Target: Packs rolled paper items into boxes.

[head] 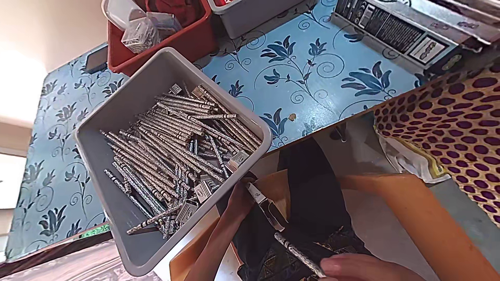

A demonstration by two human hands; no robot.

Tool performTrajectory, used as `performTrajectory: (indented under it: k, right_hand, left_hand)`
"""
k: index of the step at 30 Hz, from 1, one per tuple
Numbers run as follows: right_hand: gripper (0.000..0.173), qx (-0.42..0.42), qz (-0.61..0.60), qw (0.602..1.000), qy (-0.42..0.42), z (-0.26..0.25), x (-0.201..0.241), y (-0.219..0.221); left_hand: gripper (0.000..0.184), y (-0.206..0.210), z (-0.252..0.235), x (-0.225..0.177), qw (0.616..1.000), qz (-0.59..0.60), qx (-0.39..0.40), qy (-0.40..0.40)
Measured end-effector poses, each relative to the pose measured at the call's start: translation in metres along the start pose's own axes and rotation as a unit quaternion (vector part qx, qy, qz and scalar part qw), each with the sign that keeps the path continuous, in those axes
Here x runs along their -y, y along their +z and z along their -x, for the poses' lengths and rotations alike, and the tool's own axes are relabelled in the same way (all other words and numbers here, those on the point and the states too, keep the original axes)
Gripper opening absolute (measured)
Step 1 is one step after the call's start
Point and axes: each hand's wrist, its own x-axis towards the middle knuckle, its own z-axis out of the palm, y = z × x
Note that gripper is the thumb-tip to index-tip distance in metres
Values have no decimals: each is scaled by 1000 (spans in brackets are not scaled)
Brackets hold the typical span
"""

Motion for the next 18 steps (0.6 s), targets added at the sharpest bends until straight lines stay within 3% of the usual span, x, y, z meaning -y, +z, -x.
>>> performTrajectory:
  k: [3, 6, 13, 18]
  right_hand:
    - [20, -24, -1, 999, -48, 4, -11, 11]
    - [21, -58, -5, 996, -72, 12, -22, 23]
    - [12, -41, -15, 996, -76, 15, -41, 38]
    - [6, -30, 106, 988, -108, 8, -48, 43]
  left_hand:
    - [31, 1, -1, -1, 1000, -5, -13, -6]
    - [31, 2, -1, -2, 999, -19, -25, -7]
    - [29, 9, 4, -2, 996, -52, -55, -37]
    - [30, 6, 1, -2, 998, -20, -46, -46]
